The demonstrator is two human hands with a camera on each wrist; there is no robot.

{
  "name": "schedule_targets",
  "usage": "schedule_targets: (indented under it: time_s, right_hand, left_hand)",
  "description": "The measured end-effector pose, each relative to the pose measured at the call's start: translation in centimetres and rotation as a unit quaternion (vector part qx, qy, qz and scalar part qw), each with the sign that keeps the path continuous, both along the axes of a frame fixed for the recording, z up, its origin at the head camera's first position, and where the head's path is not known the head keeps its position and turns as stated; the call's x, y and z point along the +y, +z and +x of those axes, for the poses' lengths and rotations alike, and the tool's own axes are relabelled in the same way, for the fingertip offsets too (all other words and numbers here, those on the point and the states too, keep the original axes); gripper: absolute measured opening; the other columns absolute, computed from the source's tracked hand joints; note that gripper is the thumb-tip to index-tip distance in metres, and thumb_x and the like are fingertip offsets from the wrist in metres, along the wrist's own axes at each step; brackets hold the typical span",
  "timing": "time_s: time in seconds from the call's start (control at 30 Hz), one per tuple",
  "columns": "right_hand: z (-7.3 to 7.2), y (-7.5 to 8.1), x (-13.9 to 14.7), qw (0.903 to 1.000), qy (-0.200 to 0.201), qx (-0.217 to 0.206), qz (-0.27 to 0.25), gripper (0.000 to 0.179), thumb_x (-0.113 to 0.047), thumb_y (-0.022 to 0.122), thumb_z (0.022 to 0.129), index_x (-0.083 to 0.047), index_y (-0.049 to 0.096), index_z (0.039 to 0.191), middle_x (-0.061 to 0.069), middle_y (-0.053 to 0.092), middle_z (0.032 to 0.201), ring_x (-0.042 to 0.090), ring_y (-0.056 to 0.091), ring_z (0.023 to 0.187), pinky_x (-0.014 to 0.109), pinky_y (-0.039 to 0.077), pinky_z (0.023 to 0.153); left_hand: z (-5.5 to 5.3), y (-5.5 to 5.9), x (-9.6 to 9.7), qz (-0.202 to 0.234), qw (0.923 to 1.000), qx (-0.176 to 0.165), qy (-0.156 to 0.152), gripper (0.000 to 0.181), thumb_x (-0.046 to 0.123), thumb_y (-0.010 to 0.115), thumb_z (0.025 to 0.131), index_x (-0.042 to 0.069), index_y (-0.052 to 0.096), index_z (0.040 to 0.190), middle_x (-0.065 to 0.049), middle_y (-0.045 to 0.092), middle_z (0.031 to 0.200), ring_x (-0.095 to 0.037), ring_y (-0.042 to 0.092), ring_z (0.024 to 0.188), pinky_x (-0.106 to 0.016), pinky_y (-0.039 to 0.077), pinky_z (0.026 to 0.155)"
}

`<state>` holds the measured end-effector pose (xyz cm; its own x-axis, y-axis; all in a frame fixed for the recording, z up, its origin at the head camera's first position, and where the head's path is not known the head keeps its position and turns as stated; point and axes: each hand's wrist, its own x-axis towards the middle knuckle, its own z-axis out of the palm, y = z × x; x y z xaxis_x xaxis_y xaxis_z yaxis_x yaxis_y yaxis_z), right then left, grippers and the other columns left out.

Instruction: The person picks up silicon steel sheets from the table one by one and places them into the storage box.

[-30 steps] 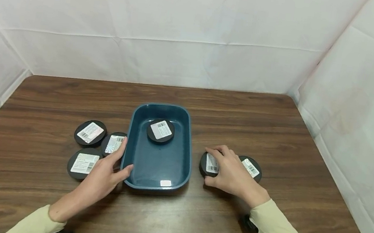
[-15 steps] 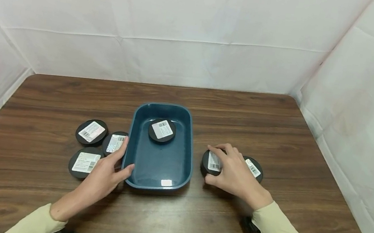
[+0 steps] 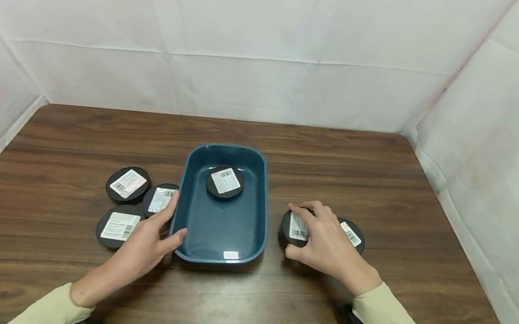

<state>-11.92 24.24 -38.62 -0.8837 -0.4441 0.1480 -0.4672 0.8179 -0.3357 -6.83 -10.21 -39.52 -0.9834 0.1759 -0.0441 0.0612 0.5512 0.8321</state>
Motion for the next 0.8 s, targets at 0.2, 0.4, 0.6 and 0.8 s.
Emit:
schedule_targets:
  time_s: [0.2,0.4,0.6,0.8]
  right_hand:
    - [0.2,0.6,0.2,0.9999,-0.01,-0.001,0.0,0.072,-0.022,0.076,0.072,-0.011,0.057,0.141,0.013,0.055,0.132,0.033,0.053,0.118,0.052,0.05,0.089]
    - [0.6,1.0,0.2,0.9999,-0.012,0.004,-0.005,0.072,-0.021,0.075,0.072,-0.013,0.057,0.141,0.012,0.054,0.132,0.032,0.053,0.118,0.052,0.049,0.089]
    - [1.0,1.1,0.0,0.9998,-0.013,0.01,-0.008,0.073,-0.021,0.076,0.07,-0.014,0.058,0.141,0.01,0.055,0.132,0.031,0.052,0.119,0.052,0.049,0.09]
    - [1.3,0.8,-0.1,0.9996,-0.007,0.025,-0.012,0.073,-0.021,0.076,0.069,-0.013,0.059,0.139,0.011,0.056,0.132,0.031,0.053,0.117,0.05,0.048,0.091]
  left_hand:
    - [0.0,-0.1,0.1,-0.004,1.0,0.0,0.002,0.08,0.017,0.059,0.1,0.007,0.008,0.161,-0.021,0.033,0.161,-0.028,0.048,0.139,-0.047,0.047,0.106]
    - [0.0,-0.1,0.0,-0.005,1.0,0.003,0.002,0.08,0.018,0.059,0.1,0.006,0.008,0.161,-0.023,0.035,0.159,-0.029,0.049,0.139,-0.047,0.048,0.104]
    - [0.0,-0.1,0.0,-0.01,0.9999,0.004,0.004,0.08,0.018,0.059,0.1,0.006,0.009,0.161,-0.023,0.037,0.158,-0.027,0.054,0.133,-0.044,0.05,0.1]
    - [-0.1,-0.2,0.0,-0.004,1.0,0.002,0.0,0.08,0.018,0.059,0.1,0.006,0.008,0.161,-0.021,0.031,0.162,-0.028,0.046,0.141,-0.047,0.046,0.107]
